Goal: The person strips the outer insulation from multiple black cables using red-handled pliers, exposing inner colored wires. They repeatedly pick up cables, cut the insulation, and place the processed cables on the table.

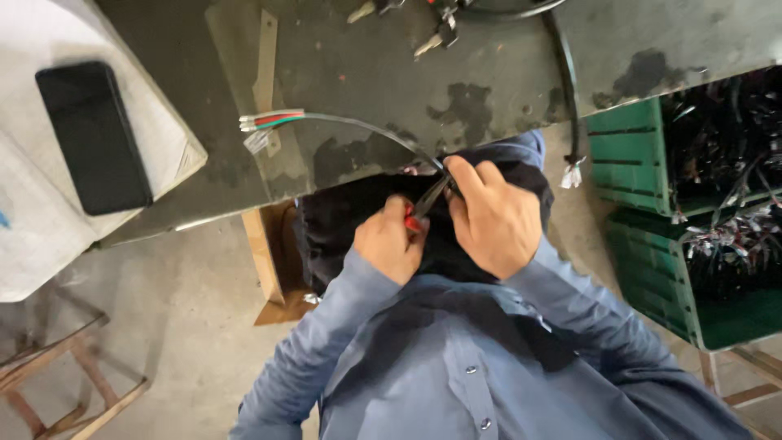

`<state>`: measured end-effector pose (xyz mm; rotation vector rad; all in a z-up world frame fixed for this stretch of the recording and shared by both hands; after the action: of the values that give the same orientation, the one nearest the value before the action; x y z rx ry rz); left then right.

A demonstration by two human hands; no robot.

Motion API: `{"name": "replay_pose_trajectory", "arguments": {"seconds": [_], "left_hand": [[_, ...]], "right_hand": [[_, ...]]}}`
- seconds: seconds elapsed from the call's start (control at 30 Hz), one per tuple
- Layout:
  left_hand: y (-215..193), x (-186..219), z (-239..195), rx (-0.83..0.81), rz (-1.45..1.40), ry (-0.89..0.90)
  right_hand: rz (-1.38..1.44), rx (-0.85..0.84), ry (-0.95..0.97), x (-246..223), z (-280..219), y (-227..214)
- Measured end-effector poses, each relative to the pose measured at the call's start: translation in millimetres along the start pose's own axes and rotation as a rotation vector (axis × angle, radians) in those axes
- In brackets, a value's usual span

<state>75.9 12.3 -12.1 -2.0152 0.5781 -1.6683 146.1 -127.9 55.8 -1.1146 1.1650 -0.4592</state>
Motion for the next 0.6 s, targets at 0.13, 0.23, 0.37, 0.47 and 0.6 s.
{"name": "replay_pose_trajectory", "arguments": {"seconds": [0.13,0.23,0.37,0.47,0.6], "left_hand": [[-19.0,35.1,5.1,0.260,0.057,0.316],[-11.0,26.2,14.7,0.074,-0.015,0.047],[-43.1,82.9,19.2,0.122,-0.122,0.437],[-70.3,109.2,7.1,0.285,-0.004,0.775],[-56.7,85.0,10.7,0.198,-0.091,0.645]], "right_hand": [[0.084,0.104,-0.095,-15.2,5.9,-12.8],[0.191,-0.065,-0.115,-19.6,16.9,-19.8],[0.643,-0.599,0.085,-5.7,4.5,-32.5],[0.757,-0.714,-0.159,-18.2,-14.5,-53.0],[0.589,-0.484,-0.121,-12.2,-5.6,-44.8]]}}
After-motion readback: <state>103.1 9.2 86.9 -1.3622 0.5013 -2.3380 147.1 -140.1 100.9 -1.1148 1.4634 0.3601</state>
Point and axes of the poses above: each hand's wrist, its own z-axis towards the middle knuckle, its own y-axis out of the palm, x = y × z, the point moved 8 cm from there along z, towards the middle knuckle, and after that the axes turned 2 degrees about y, right-handed, at the moved point
